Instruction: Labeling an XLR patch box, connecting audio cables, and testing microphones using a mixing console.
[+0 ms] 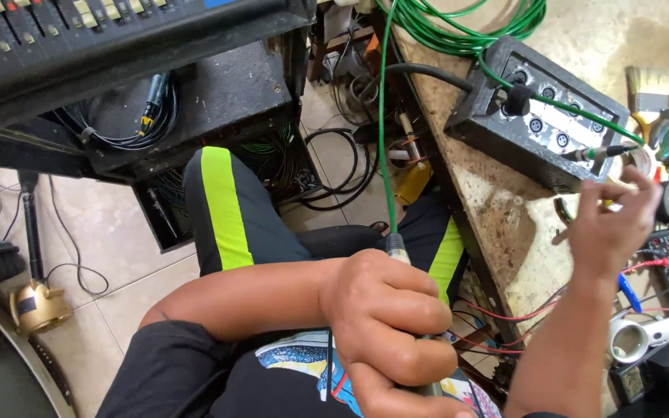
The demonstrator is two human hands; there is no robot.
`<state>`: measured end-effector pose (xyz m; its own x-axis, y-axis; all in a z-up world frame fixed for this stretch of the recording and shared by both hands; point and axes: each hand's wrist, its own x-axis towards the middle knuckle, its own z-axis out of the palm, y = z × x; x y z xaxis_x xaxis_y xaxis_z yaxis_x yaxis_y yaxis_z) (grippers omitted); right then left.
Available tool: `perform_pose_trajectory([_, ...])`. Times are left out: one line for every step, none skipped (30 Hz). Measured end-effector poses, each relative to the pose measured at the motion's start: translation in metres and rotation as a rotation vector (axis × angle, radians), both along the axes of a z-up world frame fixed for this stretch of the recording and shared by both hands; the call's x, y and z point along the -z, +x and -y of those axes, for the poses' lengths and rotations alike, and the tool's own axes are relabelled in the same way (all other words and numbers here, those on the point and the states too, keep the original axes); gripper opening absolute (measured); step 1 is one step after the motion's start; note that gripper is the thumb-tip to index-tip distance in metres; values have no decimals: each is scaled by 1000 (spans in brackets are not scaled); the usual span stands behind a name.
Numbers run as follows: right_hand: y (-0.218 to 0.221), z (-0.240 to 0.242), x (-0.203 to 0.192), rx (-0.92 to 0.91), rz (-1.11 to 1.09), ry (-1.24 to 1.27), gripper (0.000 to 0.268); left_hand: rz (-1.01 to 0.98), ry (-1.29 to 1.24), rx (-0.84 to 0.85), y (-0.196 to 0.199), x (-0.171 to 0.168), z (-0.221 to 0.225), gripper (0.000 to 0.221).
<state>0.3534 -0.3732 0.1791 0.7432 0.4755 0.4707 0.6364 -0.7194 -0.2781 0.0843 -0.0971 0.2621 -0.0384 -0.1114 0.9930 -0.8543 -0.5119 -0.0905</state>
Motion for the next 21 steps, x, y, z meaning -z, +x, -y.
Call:
perform_pose_trajectory([8, 0, -8, -44, -53, 15, 24, 21, 4, 4, 2, -3, -1, 15])
perform_pose_trajectory([17, 0, -16, -92, -106, 26, 37, 41, 6, 2, 3, -6, -1, 13])
perform_pose_trajectory([16, -3, -28, -99, -108, 23, 37, 40, 3, -5, 2, -9, -2, 13])
perform_pose_trajectory([18, -8, -40, -52, -216, -61, 35, 39, -4, -18, 3, -13, -4, 11])
perform_pose_trajectory([19, -13, -52, -7, -325, -146, 34, 38, -11, -32, 2, -17, -7, 10])
perform_pose_trajectory([26, -12, -54, -25, -321, -146, 34, 41, -8, -49, 1, -18, -9, 10])
perform_pose_trajectory([33, -11, -55, 8, -337, -248, 36, 23, -10, -58, 0, -19, -12, 9])
perform_pose_trajectory([40, -10, -55, 42, -355, -350, 40, 2, -14, -66, -2, -20, -14, 23])
perform_pose_trajectory([53, 0, -48, 25, -353, -351, 40, 1, -12, -83, -1, -22, -15, 23])
perform_pose_trajectory([65, 9, -41, -58, -322, -340, 35, 23, -31, -97, -1, -23, -16, 22])
perform_pose_trajectory([78, 19, -34, -141, -291, -328, 31, 45, -51, -112, 0, -25, -17, 21])
perform_pose_trajectory([87, 27, -25, -151, -290, -326, 31, 44, -47, -121, -1, -23, -18, 21])
perform_pose_trajectory([98, 36, -16, -170, -274, -320, 31, 46, -33, -131, -1, -22, -19, 18])
perform_pose_trajectory([108, 46, -9, -184, -255, -316, 31, 51, -21, -137, -1, -20, -19, 17])
perform_pose_trajectory([95, 39, -17, -190, -252, -317, 31, 53, -21, -143, -1, -21, -21, 17])
perform_pose_trajectory([82, 33, -25, -130, -299, -294, 31, 37, -17, -159, -2, -21, -23, 13])
perform_pose_trajectory([68, 26, -34, -71, -347, -270, 31, 21, -13, -174, -3, -21, -24, 10])
perform_pose_trajectory([60, 21, -38, -76, -349, -272, 31, 18, -14, -180, -2, -21, -24, 10])
perform_pose_trajectory([52, 15, -43, -12, -401, -238, 32, 40, -6, -174, 0, -20, -24, 9])
perform_pose_trajectory([43, 9, -47, 52, -452, -202, 34, 62, 4, -166, 2, -19, -25, 9])
perform_pose_trajectory([40, 7, -47, 48, -453, -202, 34, 61, 6, -171, 1, -18, -25, 9])
